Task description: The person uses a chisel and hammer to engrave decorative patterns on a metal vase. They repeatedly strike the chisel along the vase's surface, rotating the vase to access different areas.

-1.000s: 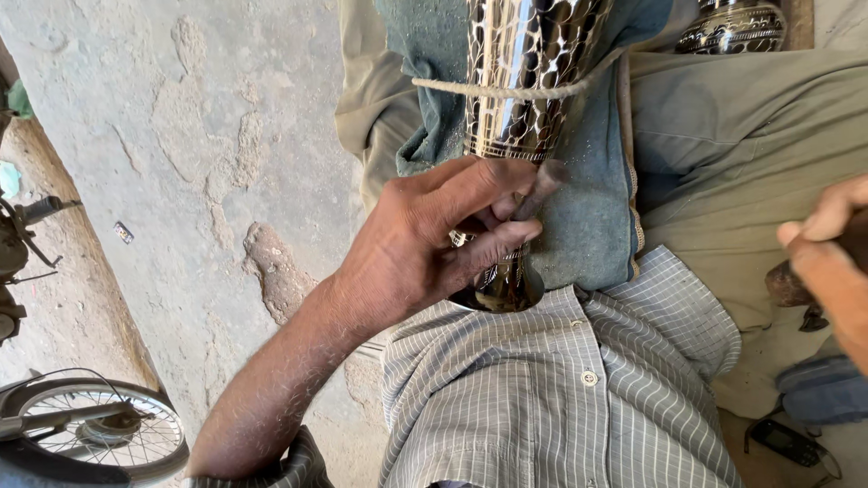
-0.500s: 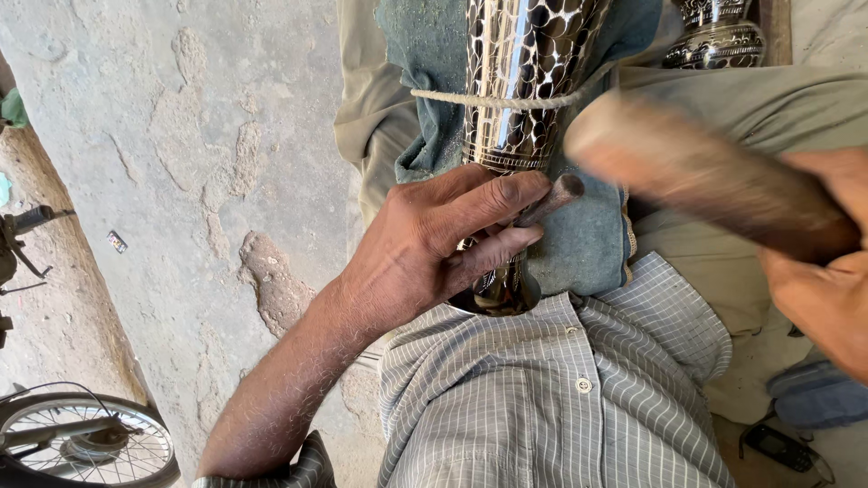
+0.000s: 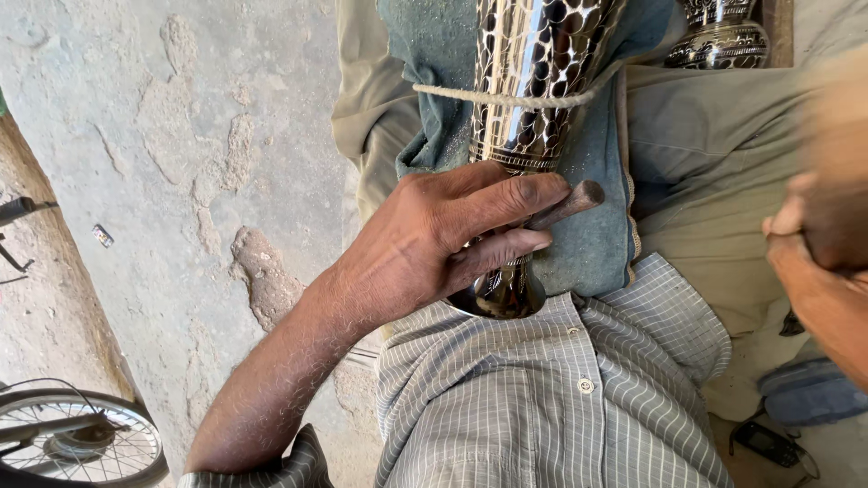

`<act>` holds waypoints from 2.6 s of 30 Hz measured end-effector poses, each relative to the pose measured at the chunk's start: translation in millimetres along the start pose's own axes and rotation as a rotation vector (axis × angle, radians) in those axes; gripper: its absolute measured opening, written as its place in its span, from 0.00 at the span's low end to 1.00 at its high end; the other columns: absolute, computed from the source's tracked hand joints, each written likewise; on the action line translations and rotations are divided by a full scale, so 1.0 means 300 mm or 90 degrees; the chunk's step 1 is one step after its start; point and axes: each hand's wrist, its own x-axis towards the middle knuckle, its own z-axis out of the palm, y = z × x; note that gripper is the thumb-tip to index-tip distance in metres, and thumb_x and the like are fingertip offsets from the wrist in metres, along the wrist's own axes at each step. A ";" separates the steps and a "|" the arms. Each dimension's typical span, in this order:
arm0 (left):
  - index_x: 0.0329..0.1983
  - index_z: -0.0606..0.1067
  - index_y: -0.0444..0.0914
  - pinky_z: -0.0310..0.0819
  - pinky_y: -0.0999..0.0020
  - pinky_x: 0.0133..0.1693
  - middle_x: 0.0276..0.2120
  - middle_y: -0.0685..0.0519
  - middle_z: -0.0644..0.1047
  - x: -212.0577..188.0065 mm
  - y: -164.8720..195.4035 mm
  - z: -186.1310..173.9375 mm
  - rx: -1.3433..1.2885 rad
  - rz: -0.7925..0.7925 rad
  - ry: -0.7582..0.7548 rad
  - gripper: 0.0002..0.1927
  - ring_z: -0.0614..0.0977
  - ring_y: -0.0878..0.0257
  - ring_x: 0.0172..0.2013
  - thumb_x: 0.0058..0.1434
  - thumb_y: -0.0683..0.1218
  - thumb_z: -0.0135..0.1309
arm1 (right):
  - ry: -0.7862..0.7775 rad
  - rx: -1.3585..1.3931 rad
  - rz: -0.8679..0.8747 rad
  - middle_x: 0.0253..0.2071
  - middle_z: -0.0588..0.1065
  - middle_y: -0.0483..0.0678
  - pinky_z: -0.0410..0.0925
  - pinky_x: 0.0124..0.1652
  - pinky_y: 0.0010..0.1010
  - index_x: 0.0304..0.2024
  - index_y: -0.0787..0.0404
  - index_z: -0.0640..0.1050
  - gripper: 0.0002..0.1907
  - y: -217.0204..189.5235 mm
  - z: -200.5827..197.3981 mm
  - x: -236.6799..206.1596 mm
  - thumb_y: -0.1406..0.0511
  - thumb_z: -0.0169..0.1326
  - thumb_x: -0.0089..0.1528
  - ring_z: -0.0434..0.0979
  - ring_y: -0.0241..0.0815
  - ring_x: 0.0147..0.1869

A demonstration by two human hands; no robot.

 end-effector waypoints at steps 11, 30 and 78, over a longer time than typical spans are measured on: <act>0.66 0.72 0.46 0.88 0.66 0.42 0.47 0.52 0.82 0.003 -0.027 0.004 -0.018 0.017 -0.019 0.22 0.88 0.64 0.40 0.72 0.55 0.56 | -0.105 -0.203 0.134 0.23 0.74 0.59 0.67 0.21 0.38 0.44 0.70 0.81 0.17 -0.348 -0.154 -0.038 0.61 0.51 0.78 0.68 0.48 0.17; 0.67 0.72 0.47 0.84 0.65 0.38 0.40 0.56 0.80 0.014 -0.028 -0.003 -0.025 0.047 -0.028 0.21 0.85 0.65 0.34 0.73 0.56 0.54 | 0.031 -0.029 -0.065 0.33 0.72 0.50 0.69 0.35 0.26 0.44 0.68 0.75 0.10 -0.161 -0.156 -0.067 0.65 0.52 0.75 0.72 0.38 0.32; 0.65 0.72 0.44 0.89 0.69 0.46 0.43 0.56 0.81 -0.040 -0.073 0.031 -0.096 0.003 0.057 0.23 0.86 0.66 0.43 0.69 0.53 0.60 | -0.040 -0.123 -0.002 0.46 0.77 0.60 0.75 0.43 0.38 0.58 0.72 0.74 0.24 -0.242 -0.168 0.108 0.56 0.47 0.73 0.81 0.48 0.44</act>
